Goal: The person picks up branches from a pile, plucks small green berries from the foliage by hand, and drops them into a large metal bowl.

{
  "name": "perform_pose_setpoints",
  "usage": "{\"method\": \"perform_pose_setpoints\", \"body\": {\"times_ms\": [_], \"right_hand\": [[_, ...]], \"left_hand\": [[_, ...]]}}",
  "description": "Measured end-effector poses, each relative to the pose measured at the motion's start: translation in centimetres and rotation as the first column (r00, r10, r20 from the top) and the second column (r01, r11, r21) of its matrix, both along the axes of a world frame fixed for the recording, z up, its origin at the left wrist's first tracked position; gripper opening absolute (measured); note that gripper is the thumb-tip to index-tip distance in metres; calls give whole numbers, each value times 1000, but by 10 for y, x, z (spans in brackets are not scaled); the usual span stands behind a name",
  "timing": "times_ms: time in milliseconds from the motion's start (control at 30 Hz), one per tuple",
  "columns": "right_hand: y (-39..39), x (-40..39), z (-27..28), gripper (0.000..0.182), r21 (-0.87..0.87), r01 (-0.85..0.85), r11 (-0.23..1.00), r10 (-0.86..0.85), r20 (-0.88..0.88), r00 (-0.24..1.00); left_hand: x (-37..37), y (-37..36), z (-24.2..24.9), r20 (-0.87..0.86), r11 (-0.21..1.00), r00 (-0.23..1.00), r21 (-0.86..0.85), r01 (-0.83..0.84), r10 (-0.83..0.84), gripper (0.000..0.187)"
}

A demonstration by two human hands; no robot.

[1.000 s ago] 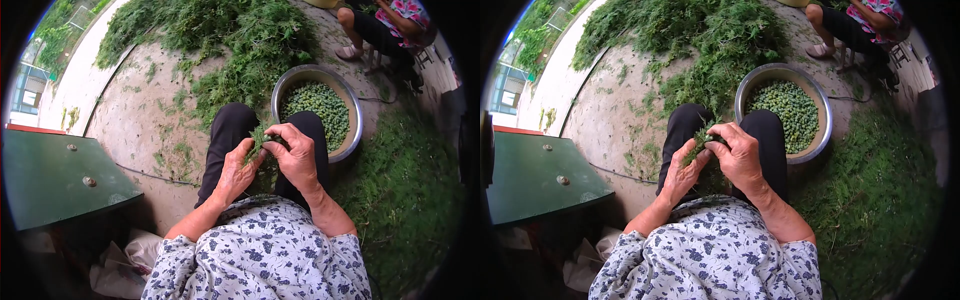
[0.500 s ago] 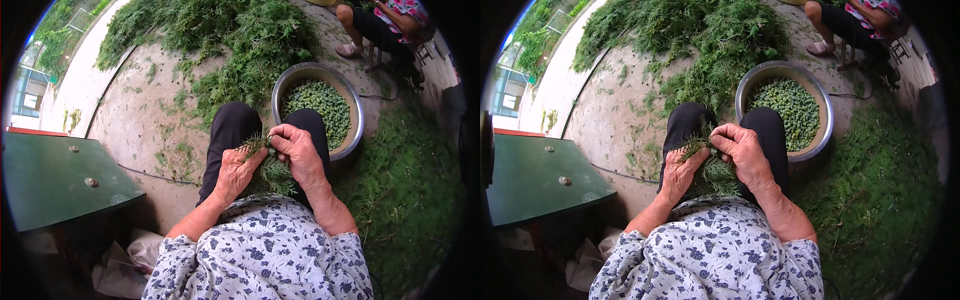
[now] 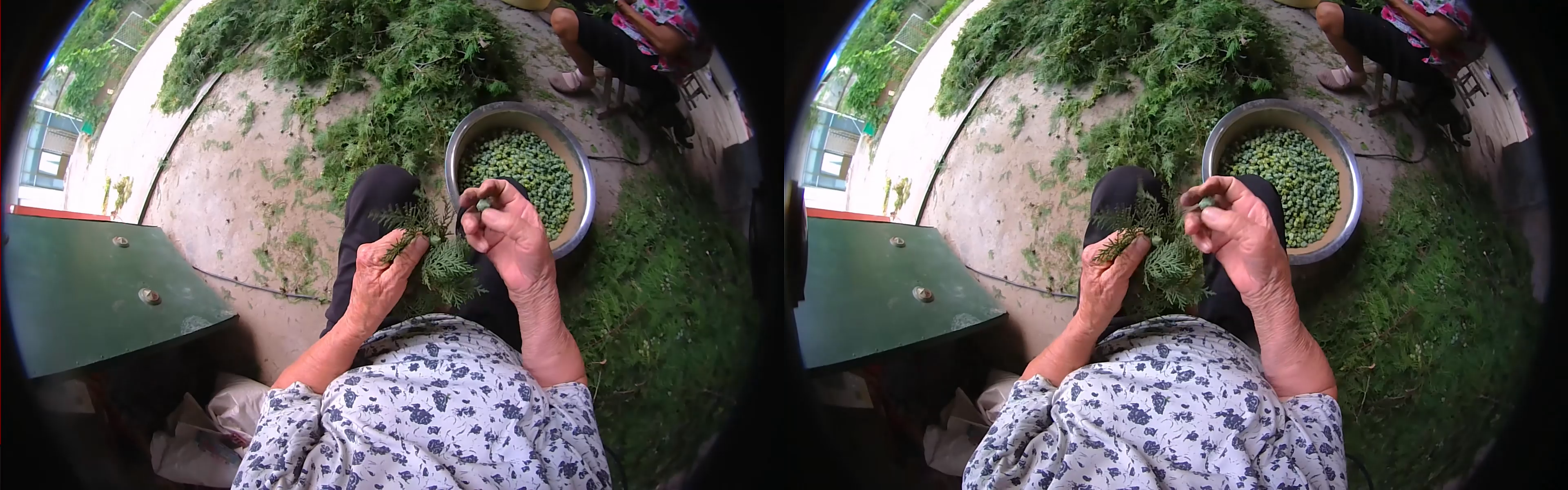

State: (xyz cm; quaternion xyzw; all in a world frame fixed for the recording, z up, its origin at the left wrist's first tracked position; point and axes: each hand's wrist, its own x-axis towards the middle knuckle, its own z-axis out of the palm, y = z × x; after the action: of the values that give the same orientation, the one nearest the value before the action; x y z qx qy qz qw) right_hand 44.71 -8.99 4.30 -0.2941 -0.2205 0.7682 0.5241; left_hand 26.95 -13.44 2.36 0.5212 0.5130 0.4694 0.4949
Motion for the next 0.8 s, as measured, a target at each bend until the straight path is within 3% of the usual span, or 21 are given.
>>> {"method": "perform_pose_setpoints", "body": {"times_ms": [67, 133, 267, 400, 467, 500, 633, 733, 800], "right_hand": [[-5, 1, -3, 15, 75, -120, 990, 115, 70, 991], [-11, -4, -3, 17, 112, -188, 976, 125, 417, 900], [-15, -20, -12, 19, 444, -260, 857, -198, 751, 630], [-13, -15, -14, 16, 377, -307, 874, -85, 740, 667], [-11, -9, -3, 13, -17, -339, 941, 306, 476, 825], [-9, -7, -7, 14, -34, -319, 947, 311, 345, 886], [-5, -9, -17, 15, 6, -269, 963, 265, 151, 952], [-4, -6, -13, 17, 10, -290, 957, 281, 224, 933], [-6, -5, -2, 19, 116, -322, 940, 211, 543, 813]], "left_hand": [[0, 1, 1, -201, 992, 979, 124, 4, 21, 14], [2, 1, 4, -223, 991, 974, 130, -8, 37, 15], [6, 1, 2, -213, 987, 975, 160, -25, 60, 16], [0, 1, 4, -228, 991, 974, 134, 29, 3, 16], [-3, -1, -2, -90, 998, 995, 12, 54, -53, 16], [-1, -1, -3, -89, 998, 995, 11, 54, -53, 16], [1, 1, 5, 67, 993, 996, -99, 68, -61, 17], [8, 2, 9, 189, 981, 982, -188, 46, -10, 17], [12, 1, 9, 241, 978, 969, -210, 4, 48, 17]]}}
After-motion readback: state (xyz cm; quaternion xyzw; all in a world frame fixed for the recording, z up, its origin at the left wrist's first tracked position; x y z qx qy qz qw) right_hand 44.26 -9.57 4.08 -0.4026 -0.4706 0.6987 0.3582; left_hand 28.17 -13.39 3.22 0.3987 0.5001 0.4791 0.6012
